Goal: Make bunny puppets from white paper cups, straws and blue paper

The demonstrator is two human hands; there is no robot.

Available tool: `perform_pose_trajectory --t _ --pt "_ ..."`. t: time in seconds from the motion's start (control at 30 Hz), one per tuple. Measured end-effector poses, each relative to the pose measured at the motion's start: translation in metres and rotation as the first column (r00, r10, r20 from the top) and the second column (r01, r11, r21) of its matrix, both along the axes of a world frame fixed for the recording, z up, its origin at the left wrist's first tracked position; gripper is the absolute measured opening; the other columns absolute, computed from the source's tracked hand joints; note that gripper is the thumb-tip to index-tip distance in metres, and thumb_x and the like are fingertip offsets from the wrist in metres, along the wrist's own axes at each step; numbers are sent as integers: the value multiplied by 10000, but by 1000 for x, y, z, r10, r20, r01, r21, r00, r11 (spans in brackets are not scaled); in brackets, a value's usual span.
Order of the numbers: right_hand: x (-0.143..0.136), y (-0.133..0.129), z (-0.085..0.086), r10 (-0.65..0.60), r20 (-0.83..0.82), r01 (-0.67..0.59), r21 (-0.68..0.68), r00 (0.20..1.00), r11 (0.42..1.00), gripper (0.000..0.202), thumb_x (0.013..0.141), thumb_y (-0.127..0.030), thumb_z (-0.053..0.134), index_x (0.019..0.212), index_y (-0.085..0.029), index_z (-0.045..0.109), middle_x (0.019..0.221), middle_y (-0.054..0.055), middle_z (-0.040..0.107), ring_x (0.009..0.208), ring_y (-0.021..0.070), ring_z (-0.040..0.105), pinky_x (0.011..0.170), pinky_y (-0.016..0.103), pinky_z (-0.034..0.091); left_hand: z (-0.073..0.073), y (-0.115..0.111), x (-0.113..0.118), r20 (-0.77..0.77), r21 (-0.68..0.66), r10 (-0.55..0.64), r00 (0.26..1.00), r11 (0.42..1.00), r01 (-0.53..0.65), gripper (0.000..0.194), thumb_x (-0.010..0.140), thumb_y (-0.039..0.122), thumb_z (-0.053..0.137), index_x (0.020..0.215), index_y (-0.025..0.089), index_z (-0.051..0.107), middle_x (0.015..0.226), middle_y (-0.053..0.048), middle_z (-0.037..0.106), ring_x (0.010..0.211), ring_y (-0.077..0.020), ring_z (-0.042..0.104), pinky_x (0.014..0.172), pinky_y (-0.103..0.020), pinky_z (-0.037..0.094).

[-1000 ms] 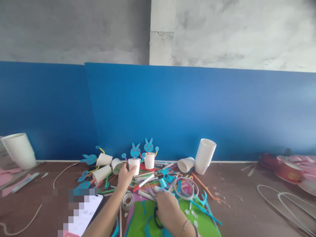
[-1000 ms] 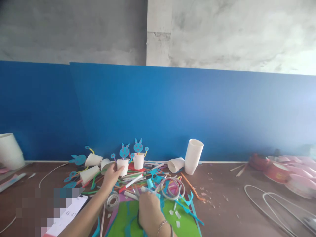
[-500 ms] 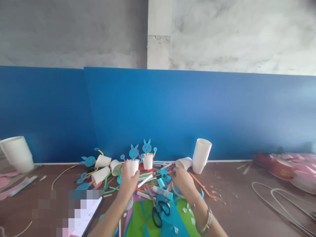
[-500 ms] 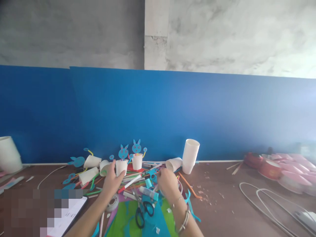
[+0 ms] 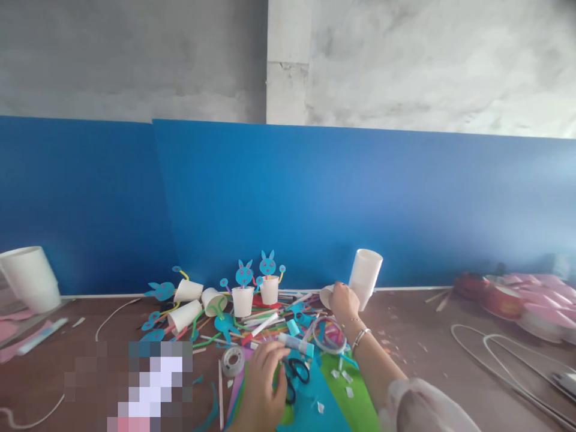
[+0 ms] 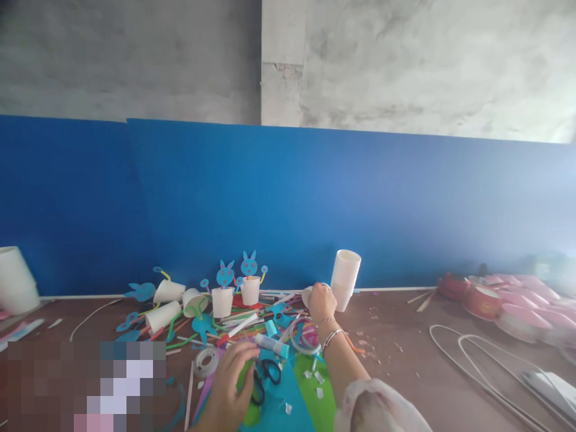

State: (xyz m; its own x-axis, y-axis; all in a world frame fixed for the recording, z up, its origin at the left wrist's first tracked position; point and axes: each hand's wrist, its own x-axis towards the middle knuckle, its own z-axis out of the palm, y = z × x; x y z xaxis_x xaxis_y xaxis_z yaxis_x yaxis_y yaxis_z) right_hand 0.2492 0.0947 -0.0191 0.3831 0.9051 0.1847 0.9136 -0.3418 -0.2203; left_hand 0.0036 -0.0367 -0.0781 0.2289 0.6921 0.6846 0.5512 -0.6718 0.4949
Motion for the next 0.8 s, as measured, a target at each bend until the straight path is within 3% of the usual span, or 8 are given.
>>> perform_pose_trajectory --t 0.13,0.23,0.3,0.4,0.5,0.6,0.7,0.8 --pt "0 -3 4 17 5 -17 30 1000 999 290 921 -321 586 1153 -147 585 1149 81 616 972 209 624 825 408 533 -2 0 0 38 -108 34 999 994 -29 267 873 173 440 1040 214 644 1068 -111 670 1039 -264 619 879 -434 522" --pt "-6 -10 11 58 -10 -57 76 998 995 182 936 -217 527 1036 -123 646 1094 115 630 990 226 616 812 362 504 -2 0 2 72 -148 32 997 989 -21 252 869 179 451 1021 212 650 1052 -112 672 1033 -270 617 883 -449 513" --pt "-13 -15 19 89 -33 -84 125 995 989 240 922 -132 456 1040 -108 663 1076 156 629 997 250 614 783 336 475 -4 2 2 105 -165 17 994 986 0 253 863 173 459 1022 213 653 1056 -112 671 1038 -274 613 898 -459 501" --pt "-23 -27 33 151 -96 -129 202 984 971 395 871 -98 433 1234 -120 588 1073 161 638 965 262 626 748 325 445 -9 8 -1 186 -184 -7 982 982 41 272 850 166 482 1050 224 656 1092 -105 663 1074 -278 599 941 -471 475" --pt "-32 -41 45 233 -195 -176 272 953 946 401 818 -114 448 1171 -140 638 1022 129 666 953 258 620 756 310 431 -12 13 -3 284 -207 20 959 978 41 308 828 180 523 1109 224 641 1164 -107 645 1144 -294 566 997 -491 432" --pt "-46 -57 46 335 -338 -226 324 879 919 393 811 -173 419 1111 -128 669 867 91 692 802 220 627 689 288 449 -12 14 -3 366 -257 59 929 965 40 487 814 255 595 1290 215 504 1314 -132 559 1236 -307 506 1027 -490 409" --pt "-73 -76 35 466 -489 -352 311 737 883 392 743 -151 427 1006 -127 717 679 32 677 590 164 598 535 236 439 -8 12 -2 414 -301 60 908 951 74 780 746 351 699 1410 201 319 1442 -177 422 1324 -328 415 1057 -490 381" --pt "-102 -91 21 546 -583 -476 288 601 831 295 709 -148 478 837 -136 743 549 -6 621 504 139 562 464 209 408 -7 9 -1 419 -381 121 900 923 53 773 695 402 727 1348 175 381 1357 -194 504 1287 -356 451 1038 -510 393"
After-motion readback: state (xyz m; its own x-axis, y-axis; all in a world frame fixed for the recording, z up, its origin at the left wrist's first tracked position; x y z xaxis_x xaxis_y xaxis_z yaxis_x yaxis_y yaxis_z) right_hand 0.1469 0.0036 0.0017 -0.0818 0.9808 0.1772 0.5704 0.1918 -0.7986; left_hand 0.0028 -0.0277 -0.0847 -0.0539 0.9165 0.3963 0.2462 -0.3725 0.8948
